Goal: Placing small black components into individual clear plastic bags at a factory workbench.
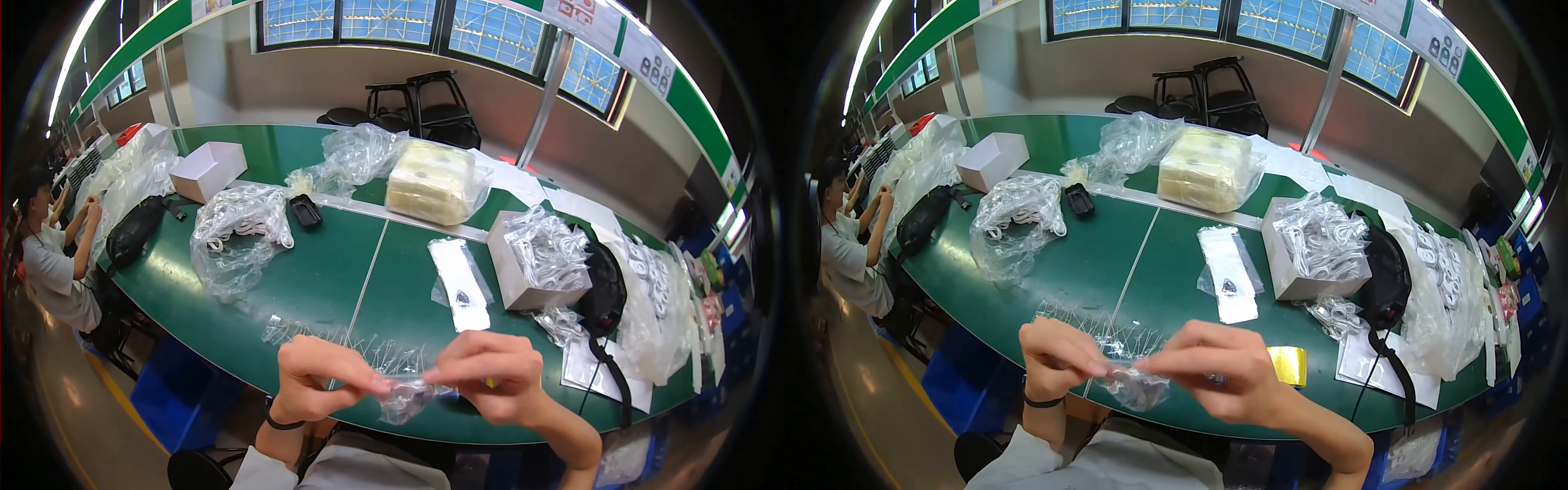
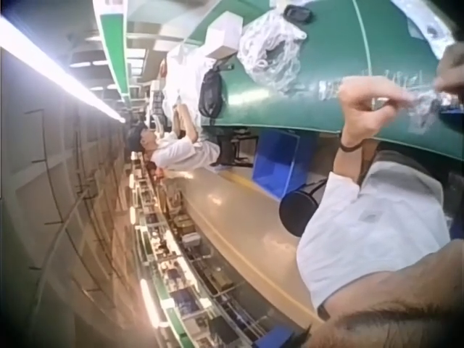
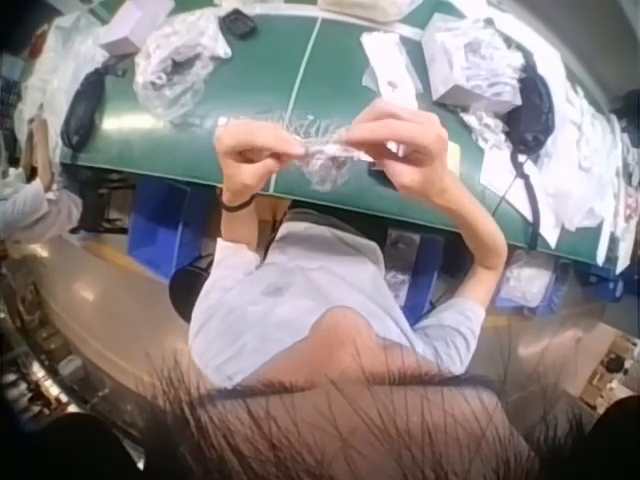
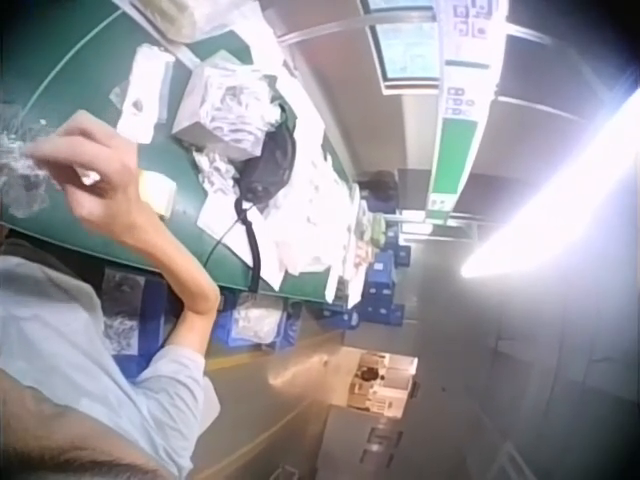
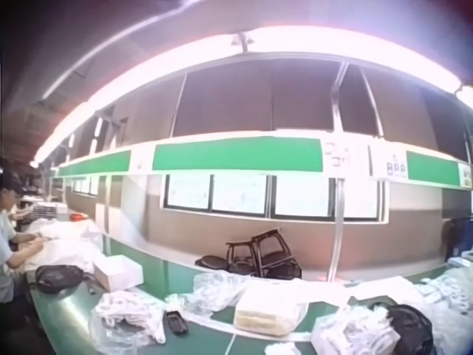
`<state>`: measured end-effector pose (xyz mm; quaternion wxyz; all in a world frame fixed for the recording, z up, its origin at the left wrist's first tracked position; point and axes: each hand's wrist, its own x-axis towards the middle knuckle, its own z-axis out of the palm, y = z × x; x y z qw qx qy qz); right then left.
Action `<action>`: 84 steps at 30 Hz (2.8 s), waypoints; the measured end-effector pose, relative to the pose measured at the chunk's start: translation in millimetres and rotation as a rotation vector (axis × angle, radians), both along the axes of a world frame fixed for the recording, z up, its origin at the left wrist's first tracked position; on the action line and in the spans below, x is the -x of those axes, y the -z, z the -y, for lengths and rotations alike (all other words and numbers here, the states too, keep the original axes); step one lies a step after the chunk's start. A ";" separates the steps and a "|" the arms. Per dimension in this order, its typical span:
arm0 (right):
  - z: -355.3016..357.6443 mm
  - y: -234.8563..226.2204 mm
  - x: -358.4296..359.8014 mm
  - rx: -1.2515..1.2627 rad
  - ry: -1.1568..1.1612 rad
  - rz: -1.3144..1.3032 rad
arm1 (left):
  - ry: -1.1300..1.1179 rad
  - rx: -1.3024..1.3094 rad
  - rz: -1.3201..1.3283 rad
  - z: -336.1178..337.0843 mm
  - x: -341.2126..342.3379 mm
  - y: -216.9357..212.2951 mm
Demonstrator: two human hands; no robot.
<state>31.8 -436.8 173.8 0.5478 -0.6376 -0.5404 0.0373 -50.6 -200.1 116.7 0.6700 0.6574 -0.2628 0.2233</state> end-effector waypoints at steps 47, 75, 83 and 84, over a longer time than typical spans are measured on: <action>119.7 26.8 -126.0 0.387 1.160 0.913 | -0.492 0.060 -0.174 37.5 -28.1 27.0; 144.3 61.5 -88.8 -0.076 0.631 -0.323 | -0.435 -0.400 -0.195 16.4 -22.4 25.0; 10.1 40.8 -22.8 0.067 -0.109 -0.831 | 0.054 0.099 -0.310 49.8 -46.2 5.6; 1.5 45.5 -17.5 0.044 -0.139 -0.881 | 0.041 0.099 -0.309 49.3 -45.5 5.5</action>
